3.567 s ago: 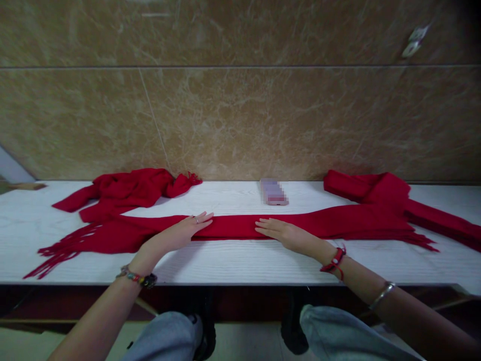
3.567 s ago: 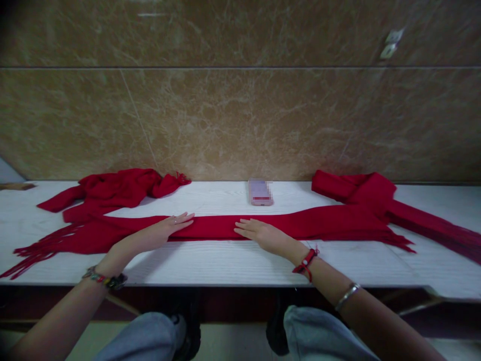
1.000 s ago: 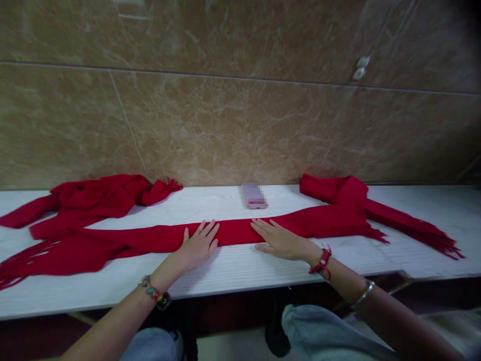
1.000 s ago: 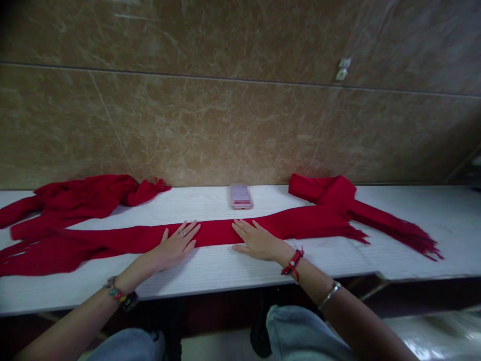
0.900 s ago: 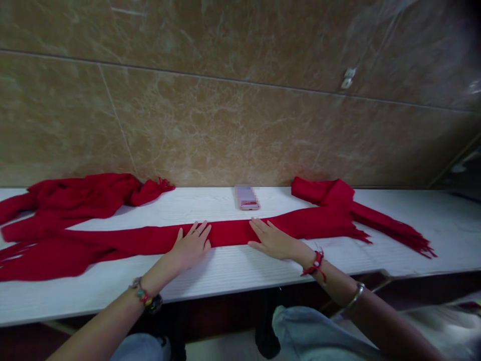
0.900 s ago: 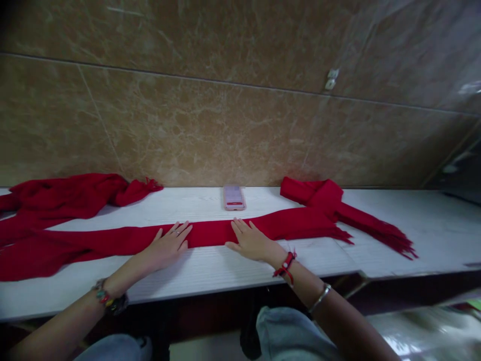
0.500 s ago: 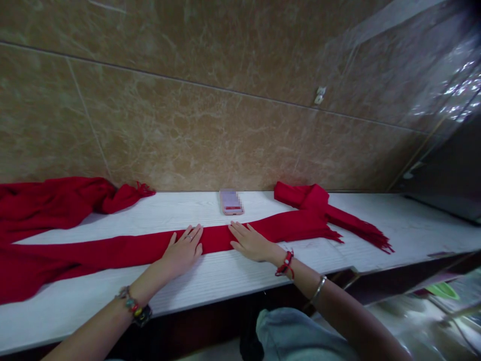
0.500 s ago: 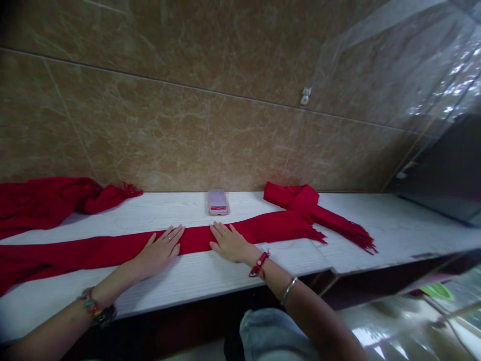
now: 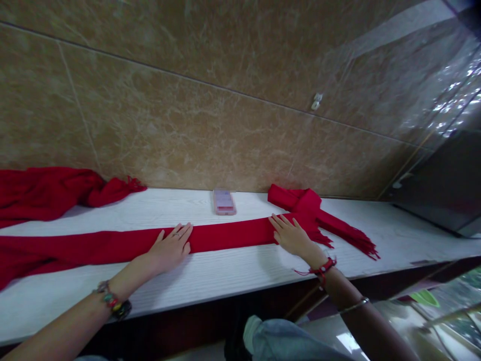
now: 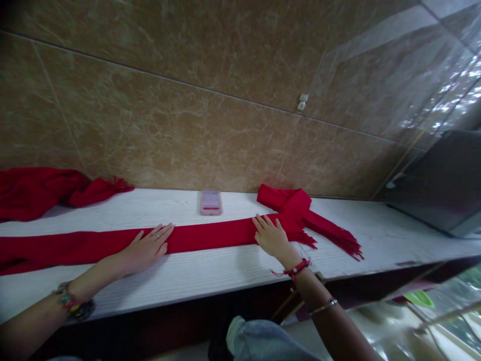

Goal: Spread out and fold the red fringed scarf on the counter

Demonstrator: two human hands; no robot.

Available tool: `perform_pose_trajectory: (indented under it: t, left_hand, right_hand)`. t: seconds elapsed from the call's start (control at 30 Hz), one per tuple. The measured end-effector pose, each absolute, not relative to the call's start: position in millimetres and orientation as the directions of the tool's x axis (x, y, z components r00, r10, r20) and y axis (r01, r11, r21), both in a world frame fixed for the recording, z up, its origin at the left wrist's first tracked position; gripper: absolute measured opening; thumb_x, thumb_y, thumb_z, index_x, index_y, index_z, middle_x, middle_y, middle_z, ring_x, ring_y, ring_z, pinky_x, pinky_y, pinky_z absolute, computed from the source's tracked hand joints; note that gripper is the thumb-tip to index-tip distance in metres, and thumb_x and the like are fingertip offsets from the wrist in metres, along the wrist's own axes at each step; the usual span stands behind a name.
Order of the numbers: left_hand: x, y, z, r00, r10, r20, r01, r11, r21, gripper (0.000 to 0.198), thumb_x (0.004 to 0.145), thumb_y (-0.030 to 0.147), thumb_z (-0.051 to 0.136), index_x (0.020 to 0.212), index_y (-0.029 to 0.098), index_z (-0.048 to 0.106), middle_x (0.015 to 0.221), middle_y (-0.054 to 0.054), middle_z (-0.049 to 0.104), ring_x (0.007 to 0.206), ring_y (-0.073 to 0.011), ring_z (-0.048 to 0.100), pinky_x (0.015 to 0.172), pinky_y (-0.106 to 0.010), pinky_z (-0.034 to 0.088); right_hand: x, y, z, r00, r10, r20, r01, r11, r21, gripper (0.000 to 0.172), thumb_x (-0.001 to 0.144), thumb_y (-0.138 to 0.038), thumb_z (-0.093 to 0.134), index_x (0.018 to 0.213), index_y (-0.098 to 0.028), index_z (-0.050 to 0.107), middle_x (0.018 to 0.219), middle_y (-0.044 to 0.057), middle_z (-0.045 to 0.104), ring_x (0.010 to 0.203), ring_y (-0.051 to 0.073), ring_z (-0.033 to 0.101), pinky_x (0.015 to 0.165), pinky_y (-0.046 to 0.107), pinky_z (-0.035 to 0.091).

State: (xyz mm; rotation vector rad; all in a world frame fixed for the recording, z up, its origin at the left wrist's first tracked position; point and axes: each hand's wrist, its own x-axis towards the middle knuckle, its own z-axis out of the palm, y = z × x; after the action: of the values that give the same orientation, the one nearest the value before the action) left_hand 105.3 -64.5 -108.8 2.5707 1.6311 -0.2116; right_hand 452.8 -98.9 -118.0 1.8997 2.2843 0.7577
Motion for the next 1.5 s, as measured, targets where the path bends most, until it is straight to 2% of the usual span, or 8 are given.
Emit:
perform_pose_trajectory:
  t: [0.17,0.43,0.63,0.77,0.9,1.1,1.27,1.5]
  left_hand:
    - [107.6,-64.4,-106.2,0.411,0.893,-0.185,0.905,-0.423,-0.033,0.055,0.087,0.026,0.018,0.138,0.009,0.013,0.145,-0.008,0.01,0.132,-0.0244,0.011,0.102,-0.052,0.019]
    - [111.0,-56.6,-113.2,0.517,0.842,-0.154,0.853,-0.521,0.013,0.054,0.089,0.033,0.019,0.138,0.011,0.015,0.145,-0.008,0.01,0.133,-0.0225,0.009,0.104,-0.046,0.015]
    - [102.2,-51.6,-114.7,0.549,0.811,-0.203,0.835,-0.545,0.078,0.058,0.089,0.042,0.018,0.139,0.014,0.012,0.146,-0.007,0.007,0.133,-0.0211,0.005,0.106,-0.043,0.011]
    - [100.1,-52.7,-111.1,0.543,0.809,-0.225,0.838,-0.538,0.086,0.058,0.089,0.041,0.019,0.139,0.013,0.012,0.146,-0.008,0.007,0.133,-0.0207,0.005,0.106,-0.044,0.01]
    - [103.0,-51.0,-106.6,0.537,0.806,-0.249,0.841,-0.536,0.08,0.056,0.088,0.038,0.023,0.138,0.013,0.017,0.145,-0.01,0.01,0.133,-0.0222,0.007,0.105,-0.044,0.013]
    - [121.6,-39.9,-98.5,0.608,0.774,-0.176,0.791,-0.609,0.057,0.049,0.083,0.029,0.037,0.13,0.018,0.036,0.143,-0.01,0.024,0.131,-0.0279,0.015,0.102,-0.049,0.019]
    - [143.0,-30.9,-92.5,0.647,0.761,-0.056,0.759,-0.635,0.142,0.028,0.077,0.018,0.042,0.1,0.011,0.057,0.109,-0.015,0.057,0.102,-0.0245,0.051,0.087,-0.035,0.038]
    - [164.3,-12.8,-81.7,0.623,0.778,-0.081,0.775,-0.599,0.202,0.026,0.075,0.025,0.047,0.097,0.013,0.055,0.093,-0.01,0.061,0.079,-0.0195,0.055,0.069,-0.028,0.041]
  right_hand:
    - [456.3,-98.4,-102.9,-0.184,0.926,0.33,0.924,0.049,0.379,0.043,0.085,-0.017,0.033,0.125,-0.005,0.043,0.131,0.018,0.042,0.12,0.029,0.038,0.094,0.05,0.033]
    - [349.6,-82.8,-113.1,-0.557,0.786,0.269,0.826,0.558,0.077,0.049,0.09,-0.032,0.029,0.132,-0.007,0.033,0.137,0.016,0.034,0.127,0.024,0.028,0.099,0.042,0.031]
    - [328.5,-84.0,-136.6,-0.579,0.795,0.182,0.802,0.595,-0.046,0.049,0.091,-0.035,0.028,0.134,-0.011,0.03,0.139,0.013,0.03,0.129,0.022,0.024,0.103,0.045,0.023]
    - [336.3,-84.4,-133.4,-0.599,0.774,0.206,0.792,0.611,0.006,0.048,0.09,-0.034,0.034,0.131,-0.009,0.035,0.136,0.015,0.036,0.126,0.022,0.03,0.102,0.042,0.027]
    - [339.3,-88.5,-121.6,-0.636,0.717,0.287,0.77,0.612,0.178,0.034,0.085,-0.026,0.047,0.114,-0.009,0.053,0.122,0.014,0.051,0.115,0.023,0.043,0.098,0.038,0.033]
    - [332.6,-101.5,-107.7,-0.698,0.681,0.22,0.702,0.59,0.4,0.018,0.082,-0.011,0.047,0.097,-0.012,0.057,0.089,0.009,0.061,0.083,0.02,0.055,0.069,0.032,0.043]
    - [333.6,-100.6,-108.5,-0.706,0.669,0.234,0.693,0.584,0.422,0.022,0.085,-0.008,0.042,0.105,-0.014,0.05,0.077,0.005,0.059,0.068,0.017,0.054,0.058,0.028,0.037]
    - [346.4,-91.1,-118.4,-0.788,0.554,0.267,0.613,0.669,0.421,0.011,0.086,-0.012,0.042,0.088,-0.017,0.053,0.077,0.003,0.055,0.069,0.015,0.05,0.06,0.027,0.034]
